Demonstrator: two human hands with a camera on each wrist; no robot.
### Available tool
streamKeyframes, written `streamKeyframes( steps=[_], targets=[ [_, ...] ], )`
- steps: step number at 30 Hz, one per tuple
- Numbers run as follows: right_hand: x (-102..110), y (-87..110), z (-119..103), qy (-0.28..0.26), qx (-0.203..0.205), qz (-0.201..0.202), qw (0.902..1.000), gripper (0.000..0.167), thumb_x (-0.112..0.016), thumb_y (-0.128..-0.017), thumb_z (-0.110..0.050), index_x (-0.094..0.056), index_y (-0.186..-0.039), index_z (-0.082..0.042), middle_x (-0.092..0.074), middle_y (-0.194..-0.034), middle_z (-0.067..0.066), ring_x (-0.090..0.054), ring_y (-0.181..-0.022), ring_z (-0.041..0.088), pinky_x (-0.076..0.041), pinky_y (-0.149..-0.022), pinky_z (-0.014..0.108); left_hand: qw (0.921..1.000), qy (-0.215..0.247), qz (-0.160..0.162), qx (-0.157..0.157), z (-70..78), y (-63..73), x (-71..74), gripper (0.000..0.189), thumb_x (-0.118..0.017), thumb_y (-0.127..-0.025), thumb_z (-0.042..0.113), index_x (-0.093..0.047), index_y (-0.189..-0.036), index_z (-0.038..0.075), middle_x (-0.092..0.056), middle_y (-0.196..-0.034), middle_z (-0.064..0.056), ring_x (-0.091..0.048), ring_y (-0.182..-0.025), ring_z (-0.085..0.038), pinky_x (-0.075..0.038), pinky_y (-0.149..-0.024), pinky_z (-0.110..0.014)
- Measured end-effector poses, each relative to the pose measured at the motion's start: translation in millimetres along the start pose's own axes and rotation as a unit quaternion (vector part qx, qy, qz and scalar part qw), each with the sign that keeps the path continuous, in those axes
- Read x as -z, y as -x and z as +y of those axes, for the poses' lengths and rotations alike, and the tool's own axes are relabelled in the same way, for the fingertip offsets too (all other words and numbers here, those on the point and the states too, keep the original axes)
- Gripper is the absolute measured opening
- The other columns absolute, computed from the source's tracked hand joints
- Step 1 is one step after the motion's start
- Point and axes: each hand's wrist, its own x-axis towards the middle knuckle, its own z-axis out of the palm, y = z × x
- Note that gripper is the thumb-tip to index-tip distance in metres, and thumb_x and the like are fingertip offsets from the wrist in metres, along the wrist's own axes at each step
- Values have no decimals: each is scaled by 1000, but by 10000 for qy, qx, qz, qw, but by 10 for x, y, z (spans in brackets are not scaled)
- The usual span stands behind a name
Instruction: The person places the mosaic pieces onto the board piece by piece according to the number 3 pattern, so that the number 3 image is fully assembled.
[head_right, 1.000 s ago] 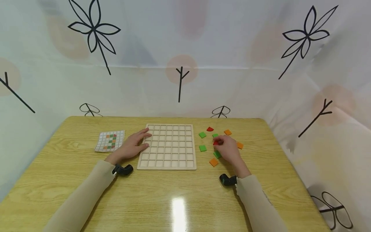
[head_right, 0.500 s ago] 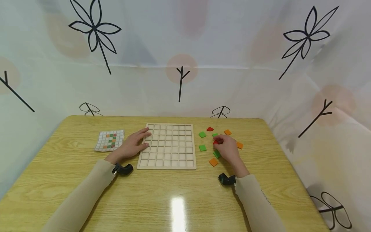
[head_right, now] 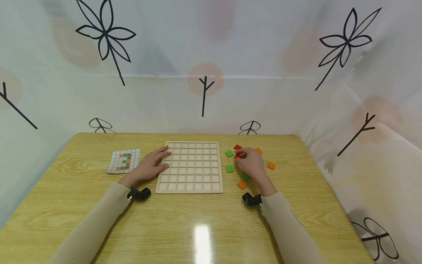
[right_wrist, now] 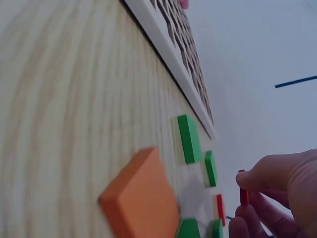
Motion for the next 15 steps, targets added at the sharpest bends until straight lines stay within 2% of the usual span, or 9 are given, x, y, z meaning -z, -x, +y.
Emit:
streamKeyframes(
  steps=[6, 11, 15],
  targets=[
    [-146, -122, -107, -234, 137, -158, 9995, 27, -71, -91, -10, -72, -116, -1, -65, -113, 19, -64, -96, 33, -52, -71, 39, 9998, -58, 135, -160, -3, 7, -5, 53, -61, -100, 28, -50, -144, 1, -32, -158, -19, -32, -139, -47, -22, -110, -67],
    [-283, -242, -212, -535, 279, -401, 9974, 28, -71, -92, -9, -71, -119, -1, -66, -113, 16, -64, -98, 32, -54, -78, 44, 10000, -2, 28, -51, 22, 10, 19, 53, -61, -100, 25, -48, -147, 3, -29, -160, -18, -29, -142, -45, -19, -112, -66],
    [-375, -311, -332, -574, 280, -557, 9964, 27, -69, -94, -10, -71, -119, -4, -64, -116, 15, -61, -102, 31, -53, -78, 43, 10000, -18, -47, 27, 39, 9, 30, 54, -61, -101, 26, -47, -148, 4, -27, -161, -17, -27, -144, -43, -19, -113, -65]
  ],
)
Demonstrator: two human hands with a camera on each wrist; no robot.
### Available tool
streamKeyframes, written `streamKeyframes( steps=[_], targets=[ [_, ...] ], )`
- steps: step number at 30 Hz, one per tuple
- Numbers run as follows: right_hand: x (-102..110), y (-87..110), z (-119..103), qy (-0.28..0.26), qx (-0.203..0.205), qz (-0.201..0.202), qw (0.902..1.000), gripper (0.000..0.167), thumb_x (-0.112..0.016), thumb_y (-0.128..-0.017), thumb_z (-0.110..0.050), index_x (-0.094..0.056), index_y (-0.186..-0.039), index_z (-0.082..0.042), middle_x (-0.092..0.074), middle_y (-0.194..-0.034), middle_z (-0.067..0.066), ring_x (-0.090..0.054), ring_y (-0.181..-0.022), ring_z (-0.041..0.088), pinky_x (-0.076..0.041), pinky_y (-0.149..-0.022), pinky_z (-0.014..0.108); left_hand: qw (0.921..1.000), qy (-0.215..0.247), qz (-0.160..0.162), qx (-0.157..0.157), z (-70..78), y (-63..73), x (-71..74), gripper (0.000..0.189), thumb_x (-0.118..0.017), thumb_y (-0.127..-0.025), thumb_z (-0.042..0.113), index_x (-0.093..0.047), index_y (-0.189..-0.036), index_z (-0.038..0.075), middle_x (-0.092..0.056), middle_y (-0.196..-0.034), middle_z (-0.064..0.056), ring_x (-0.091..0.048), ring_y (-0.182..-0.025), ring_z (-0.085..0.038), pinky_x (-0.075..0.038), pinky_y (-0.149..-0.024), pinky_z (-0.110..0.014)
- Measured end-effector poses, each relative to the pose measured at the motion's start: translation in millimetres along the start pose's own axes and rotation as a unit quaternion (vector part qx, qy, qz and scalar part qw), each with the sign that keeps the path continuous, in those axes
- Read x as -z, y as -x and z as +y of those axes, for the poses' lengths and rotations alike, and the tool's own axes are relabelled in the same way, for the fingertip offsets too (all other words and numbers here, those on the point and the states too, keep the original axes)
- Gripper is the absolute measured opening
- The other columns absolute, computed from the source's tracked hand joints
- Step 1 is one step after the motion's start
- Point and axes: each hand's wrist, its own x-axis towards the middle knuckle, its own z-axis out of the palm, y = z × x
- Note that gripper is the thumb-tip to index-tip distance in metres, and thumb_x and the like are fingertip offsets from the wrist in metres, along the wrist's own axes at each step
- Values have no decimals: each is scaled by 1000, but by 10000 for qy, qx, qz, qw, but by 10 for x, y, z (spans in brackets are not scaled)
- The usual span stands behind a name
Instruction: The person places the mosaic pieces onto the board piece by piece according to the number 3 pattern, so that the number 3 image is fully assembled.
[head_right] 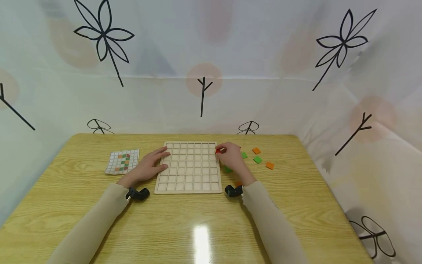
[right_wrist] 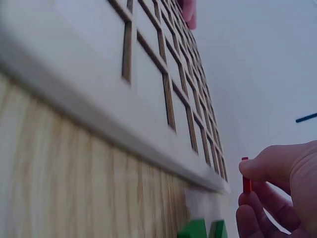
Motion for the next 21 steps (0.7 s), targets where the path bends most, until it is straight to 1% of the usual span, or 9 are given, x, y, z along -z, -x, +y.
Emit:
streamKeyframes(
  steps=[5, 13, 18, 21],
  targets=[
    [-139, -107, -114, -38, -60, -148, 9999, 24, -70, -94, -12, -73, -117, -6, -64, -117, 14, -61, -103, 30, -53, -74, 40, 9999, 102, -12, 42, -11, -2, 10, 54, -62, -100, 25, -47, -148, 4, -27, -161, -15, -26, -144, -42, -20, -113, -64],
    [-364, -239, -251, -266, -92, -179, 9994, 22, -71, -93, -10, -74, -114, -5, -66, -112, 12, -62, -101, 28, -53, -77, 39, 9998, 187, 13, -33, -12, -14, 12, 54, -64, -99, 24, -49, -147, 3, -29, -160, -17, -28, -144, -42, -25, -112, -63],
    [-500, -310, -257, -566, -178, -220, 9980, 20, -72, -92, -11, -75, -112, -8, -68, -108, 8, -63, -97, 24, -53, -80, 38, 9998, 191, -46, 30, -11, -13, 17, 55, -64, -99, 24, -48, -148, 4, -28, -161, -16, -27, -144, -41, -24, -113, -62],
    [-558, -317, -228, -758, -251, -165, 9967, 19, -70, -93, -11, -75, -111, -9, -68, -106, 7, -63, -93, 23, -53, -77, 36, 9999, 163, -32, 23, 3, -20, -2, 55, -64, -99, 25, -49, -147, 4, -29, -160, -16, -27, -144, -42, -24, -113, -62]
  ],
)
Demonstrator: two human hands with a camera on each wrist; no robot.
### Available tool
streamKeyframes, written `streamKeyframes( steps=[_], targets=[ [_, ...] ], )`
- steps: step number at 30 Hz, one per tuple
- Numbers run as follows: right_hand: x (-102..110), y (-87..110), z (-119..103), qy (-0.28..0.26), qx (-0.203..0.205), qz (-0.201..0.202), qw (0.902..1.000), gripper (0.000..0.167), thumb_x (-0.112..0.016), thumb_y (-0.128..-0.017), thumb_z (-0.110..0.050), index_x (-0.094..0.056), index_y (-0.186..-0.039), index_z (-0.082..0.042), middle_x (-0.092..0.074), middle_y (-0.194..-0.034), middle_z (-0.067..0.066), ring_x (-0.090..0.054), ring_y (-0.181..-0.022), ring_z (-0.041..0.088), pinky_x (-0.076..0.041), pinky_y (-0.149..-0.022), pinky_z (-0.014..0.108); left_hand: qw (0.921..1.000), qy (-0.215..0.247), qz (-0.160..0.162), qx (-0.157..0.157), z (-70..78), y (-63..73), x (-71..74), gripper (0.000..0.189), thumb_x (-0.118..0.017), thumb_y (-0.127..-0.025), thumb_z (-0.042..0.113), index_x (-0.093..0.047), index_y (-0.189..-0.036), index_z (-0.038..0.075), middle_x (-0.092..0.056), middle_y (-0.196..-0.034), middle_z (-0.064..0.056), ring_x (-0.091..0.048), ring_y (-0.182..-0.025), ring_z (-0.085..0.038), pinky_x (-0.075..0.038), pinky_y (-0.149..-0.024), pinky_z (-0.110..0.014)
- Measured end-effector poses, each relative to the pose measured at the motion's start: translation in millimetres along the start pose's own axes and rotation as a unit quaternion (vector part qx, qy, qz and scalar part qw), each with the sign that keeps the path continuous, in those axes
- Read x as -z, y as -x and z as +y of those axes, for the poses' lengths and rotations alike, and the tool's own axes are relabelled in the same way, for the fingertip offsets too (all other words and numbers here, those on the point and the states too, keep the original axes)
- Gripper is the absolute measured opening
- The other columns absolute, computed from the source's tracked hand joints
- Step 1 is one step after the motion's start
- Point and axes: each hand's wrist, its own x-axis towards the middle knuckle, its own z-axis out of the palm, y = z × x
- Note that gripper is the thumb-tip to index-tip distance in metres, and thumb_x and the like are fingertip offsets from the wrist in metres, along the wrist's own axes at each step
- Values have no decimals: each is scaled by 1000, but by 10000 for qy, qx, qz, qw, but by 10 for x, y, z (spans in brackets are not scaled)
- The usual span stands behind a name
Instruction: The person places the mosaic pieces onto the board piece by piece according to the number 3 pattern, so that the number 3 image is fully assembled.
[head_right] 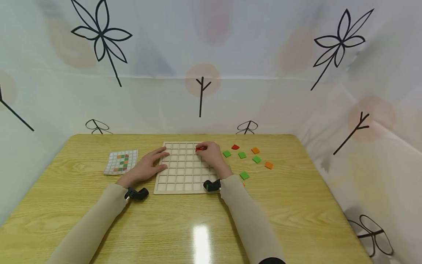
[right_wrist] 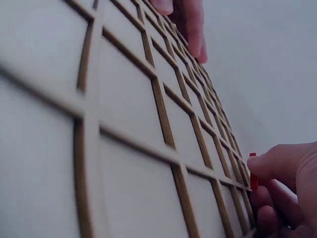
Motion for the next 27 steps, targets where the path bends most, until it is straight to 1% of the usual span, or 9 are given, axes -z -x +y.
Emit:
streamKeyframes(
  steps=[4, 6, 10, 17, 22, 27],
  targets=[
    [-70, -14, 8, -36, 76, 60, 9999, 20, -67, -93, -8, -76, -111, -9, -69, -103, 7, -62, -88, 23, -51, -73, 35, 10000, -27, 62, -41, 0, 7, 3, 55, -66, -98, 24, -50, -146, 3, -30, -159, -17, -28, -144, -42, -25, -112, -63],
    [-89, -13, 10, 15, 132, 94, 9999, 20, -67, -93, -6, -76, -111, -9, -69, -103, 8, -62, -88, 23, -51, -74, 36, 10000, -47, 68, -55, 1, 9, 0, 54, -65, -98, 24, -50, -146, 3, -31, -159, -17, -28, -144, -42, -25, -112, -63],
    [-106, -6, 20, 21, 178, 121, 9998, 20, -67, -94, -5, -76, -111, -8, -69, -106, 7, -62, -92, 23, -53, -80, 39, 10000, -55, 26, 4, 7, 8, 4, 55, -65, -98, 25, -50, -146, 4, -30, -160, -16, -27, -144, -41, -24, -113, -62],
    [-128, -1, 17, 98, 349, 103, 9993, 19, -66, -95, -6, -76, -111, -8, -67, -117, 8, -62, -102, 26, -53, -87, 42, 9999, -96, 86, -36, 12, 21, 19, 55, -65, -98, 26, -50, -146, 3, -31, -159, -17, -29, -144, -42, -25, -112, -63],
    [-138, -13, 35, 209, 413, 93, 9989, 19, -67, -95, -7, -77, -111, -8, -65, -122, 9, -62, -107, 27, -53, -90, 42, 9999, -95, 74, -48, -14, 23, 7, 55, -65, -98, 26, -50, -146, 4, -31, -160, -15, -29, -144, -40, -25, -113, -61],
    [-125, 4, 49, 215, 425, 148, 9988, 20, -68, -93, -7, -77, -112, -7, -65, -124, 9, -62, -108, 27, -52, -90, 43, 9999, -48, 68, -105, -15, 4, -2, 54, -65, -98, 26, -50, -146, 4, -31, -159, -16, -29, -144, -40, -25, -113, -62]
  ],
)
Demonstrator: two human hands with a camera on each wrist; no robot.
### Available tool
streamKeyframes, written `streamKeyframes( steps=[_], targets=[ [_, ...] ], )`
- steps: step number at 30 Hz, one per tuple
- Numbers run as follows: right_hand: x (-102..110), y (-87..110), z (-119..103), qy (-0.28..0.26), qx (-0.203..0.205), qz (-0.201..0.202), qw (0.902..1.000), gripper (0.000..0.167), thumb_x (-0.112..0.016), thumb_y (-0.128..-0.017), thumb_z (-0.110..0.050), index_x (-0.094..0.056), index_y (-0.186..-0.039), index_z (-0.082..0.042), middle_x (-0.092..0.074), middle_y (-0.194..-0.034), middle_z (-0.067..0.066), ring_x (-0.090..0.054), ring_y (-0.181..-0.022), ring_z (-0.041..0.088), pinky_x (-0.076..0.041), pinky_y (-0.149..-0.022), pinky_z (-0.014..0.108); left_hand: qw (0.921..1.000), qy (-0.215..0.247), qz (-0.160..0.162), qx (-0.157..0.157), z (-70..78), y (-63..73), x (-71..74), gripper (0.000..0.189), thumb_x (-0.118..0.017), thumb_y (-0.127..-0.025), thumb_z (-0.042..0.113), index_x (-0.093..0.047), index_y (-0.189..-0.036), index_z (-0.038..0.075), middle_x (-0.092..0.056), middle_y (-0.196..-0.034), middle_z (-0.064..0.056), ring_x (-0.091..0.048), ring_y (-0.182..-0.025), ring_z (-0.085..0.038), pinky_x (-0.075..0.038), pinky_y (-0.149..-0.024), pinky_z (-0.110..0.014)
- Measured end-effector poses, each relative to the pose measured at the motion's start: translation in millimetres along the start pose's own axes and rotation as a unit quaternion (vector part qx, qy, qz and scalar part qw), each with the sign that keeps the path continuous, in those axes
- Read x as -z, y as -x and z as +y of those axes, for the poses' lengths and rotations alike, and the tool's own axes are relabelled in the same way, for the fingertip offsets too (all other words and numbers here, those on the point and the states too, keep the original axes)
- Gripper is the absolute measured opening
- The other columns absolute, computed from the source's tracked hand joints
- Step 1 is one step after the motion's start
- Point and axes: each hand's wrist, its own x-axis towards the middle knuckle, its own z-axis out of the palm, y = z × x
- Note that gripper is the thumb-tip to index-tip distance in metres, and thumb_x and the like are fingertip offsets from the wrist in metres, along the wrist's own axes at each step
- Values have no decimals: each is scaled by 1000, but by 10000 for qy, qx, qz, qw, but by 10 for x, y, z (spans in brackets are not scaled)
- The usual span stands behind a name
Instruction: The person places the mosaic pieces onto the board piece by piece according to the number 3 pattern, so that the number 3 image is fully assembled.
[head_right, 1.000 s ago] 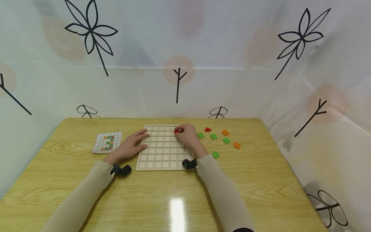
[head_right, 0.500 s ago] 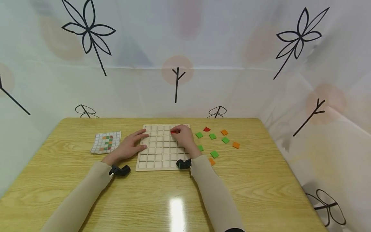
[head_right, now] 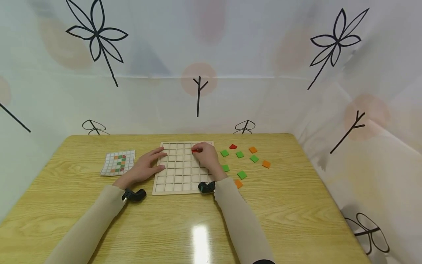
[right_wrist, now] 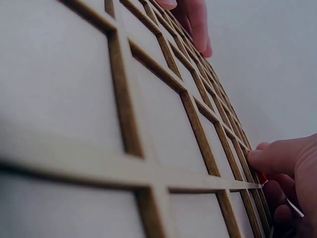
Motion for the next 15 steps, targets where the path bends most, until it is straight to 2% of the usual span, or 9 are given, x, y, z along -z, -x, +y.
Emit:
streamKeyframes(
  steps=[7, 15],
  targets=[
    [-4, 12, 4, -194, -101, 22, 9998, 20, -65, -95, -7, -77, -111, -8, -66, -122, 8, -61, -107, 26, -52, -89, 42, 10000, -42, 40, -42, -6, 4, -1, 54, -65, -98, 26, -51, -145, 4, -32, -159, -17, -30, -143, -41, -25, -113, -62],
    [3, 9, -2, 9, 20, 106, 9999, 18, -64, -95, -5, -79, -103, -10, -67, -116, 7, -61, -103, 26, -52, -85, 42, 10000, -55, 4, 20, 6, 7, 3, 54, -64, -98, 27, -51, -146, 5, -31, -159, -15, -29, -144, -40, -22, -113, -63]
  ],
)
